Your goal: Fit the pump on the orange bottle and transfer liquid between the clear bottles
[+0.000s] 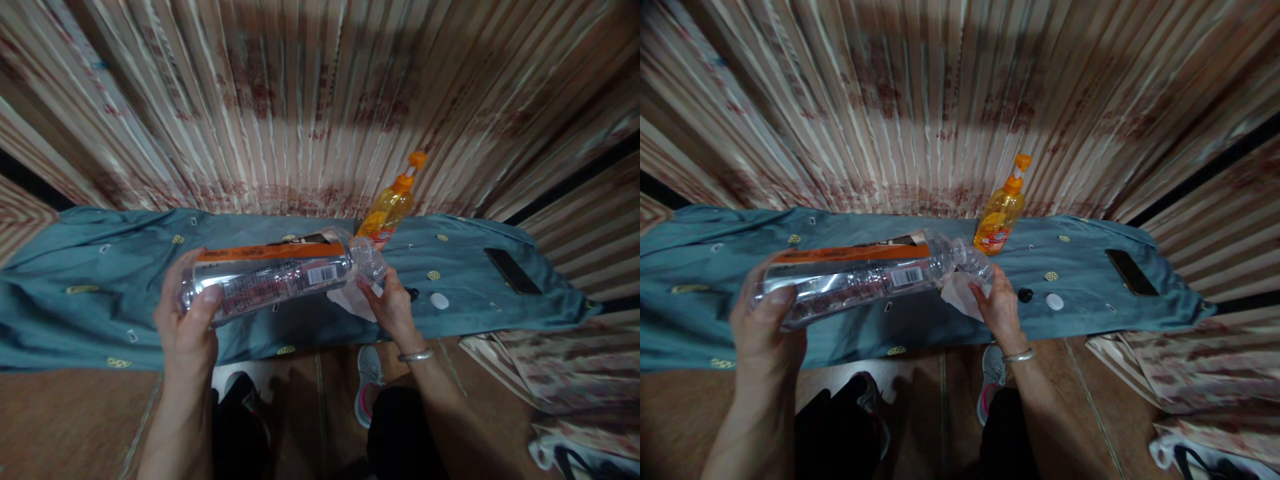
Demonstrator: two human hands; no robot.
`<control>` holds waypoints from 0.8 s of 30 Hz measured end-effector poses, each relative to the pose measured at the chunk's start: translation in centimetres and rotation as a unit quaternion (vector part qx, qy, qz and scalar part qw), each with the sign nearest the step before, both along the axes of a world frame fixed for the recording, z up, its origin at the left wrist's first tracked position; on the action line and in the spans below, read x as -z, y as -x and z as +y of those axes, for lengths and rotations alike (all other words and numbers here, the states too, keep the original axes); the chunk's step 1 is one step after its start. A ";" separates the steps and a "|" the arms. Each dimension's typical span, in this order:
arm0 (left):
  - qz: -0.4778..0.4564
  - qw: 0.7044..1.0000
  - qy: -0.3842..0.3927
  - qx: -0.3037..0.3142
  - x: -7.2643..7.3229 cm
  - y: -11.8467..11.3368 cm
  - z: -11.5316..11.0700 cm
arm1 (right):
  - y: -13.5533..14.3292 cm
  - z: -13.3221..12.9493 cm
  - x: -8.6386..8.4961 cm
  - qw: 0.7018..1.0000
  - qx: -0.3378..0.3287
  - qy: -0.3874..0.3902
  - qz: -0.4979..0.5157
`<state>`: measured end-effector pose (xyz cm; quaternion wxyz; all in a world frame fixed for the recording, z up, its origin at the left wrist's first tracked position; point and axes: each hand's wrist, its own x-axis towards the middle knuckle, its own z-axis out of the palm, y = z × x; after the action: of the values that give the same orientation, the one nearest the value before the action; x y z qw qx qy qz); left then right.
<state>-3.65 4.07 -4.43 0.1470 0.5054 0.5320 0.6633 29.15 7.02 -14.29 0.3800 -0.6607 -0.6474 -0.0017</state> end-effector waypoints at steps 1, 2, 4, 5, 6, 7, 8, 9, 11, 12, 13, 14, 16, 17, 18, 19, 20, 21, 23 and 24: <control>-0.016 1.000 0.001 0.002 0.0 0.0 0.0 | 0.0 0.0 0.0 1.000 -0.001 -0.002 0.000; -0.044 0.999 0.003 0.005 0.0 0.0 0.0 | 0.0 0.0 0.1 1.000 -0.002 -0.005 -0.001; -0.071 0.997 0.005 0.007 -0.1 -0.1 0.0 | 0.0 0.0 0.1 1.000 -0.005 -0.012 -0.003; -0.071 0.997 0.006 0.006 -0.2 -0.2 0.0 | 0.0 0.0 0.2 1.000 -0.005 -0.014 -0.003; -0.070 0.997 0.006 0.006 -0.3 -0.2 0.0 | -0.1 0.0 0.2 1.000 -0.003 -0.014 -0.003; -0.071 0.997 0.004 0.005 -0.3 -0.2 0.0 | -0.1 0.0 0.2 1.000 -0.002 -0.013 -0.003; -0.071 0.997 0.003 0.004 -0.4 -0.2 0.0 | -0.1 0.0 0.2 1.000 -0.001 -0.011 -0.002; -0.072 0.997 0.002 0.004 -0.4 -0.2 0.0 | -0.1 0.0 0.2 1.000 -0.001 -0.008 -0.002; -0.075 0.997 0.003 0.004 -0.4 -0.2 0.0 | -0.1 0.0 0.1 1.000 -0.002 -0.004 -0.001; -0.077 0.997 0.004 0.004 -0.4 -0.3 0.0 | -0.1 0.0 0.1 1.000 -0.002 -0.003 -0.001; -0.083 0.997 0.005 0.006 -0.4 -0.3 0.0 | -0.1 0.0 0.1 1.000 -0.002 -0.003 -0.002; -0.092 0.996 0.005 0.007 -0.5 -0.3 -0.1 | -0.1 0.0 0.1 1.000 -0.001 -0.004 -0.003; -0.113 0.993 0.004 0.011 -0.6 -0.4 -0.1 | -0.1 0.0 0.0 1.000 -0.001 -0.005 -0.006; -0.123 0.992 0.005 0.012 -0.7 -0.4 -0.1 | -0.1 0.0 0.0 1.000 -0.001 -0.005 -0.007; -0.130 0.991 0.006 0.012 -0.7 -0.5 -0.1 | -0.1 0.0 0.0 1.000 -0.001 -0.005 -0.008; -0.135 0.991 0.007 0.011 -0.8 -0.5 0.0 | -0.1 0.0 0.0 1.000 -0.001 -0.004 -0.008; -0.136 0.991 0.007 0.009 -0.8 -0.5 0.0 | -0.1 0.0 0.0 1.000 -0.001 -0.003 -0.008; -0.137 0.991 0.005 0.008 -0.9 -0.5 0.0 | -0.1 0.0 -0.1 1.000 -0.001 -0.001 -0.008; -0.137 0.991 -0.001 0.011 -0.8 -0.5 0.1 | -0.1 0.0 -0.1 1.000 -0.001 0.001 -0.006; -0.135 0.991 -0.004 0.012 -0.8 -0.4 0.1 | 0.0 0.0 -0.1 1.000 -0.002 0.002 -0.004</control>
<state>-3.20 4.17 -3.65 0.2237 0.4181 0.4982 0.7259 29.20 7.00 -14.19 0.3760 -0.6603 -0.6501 -0.0027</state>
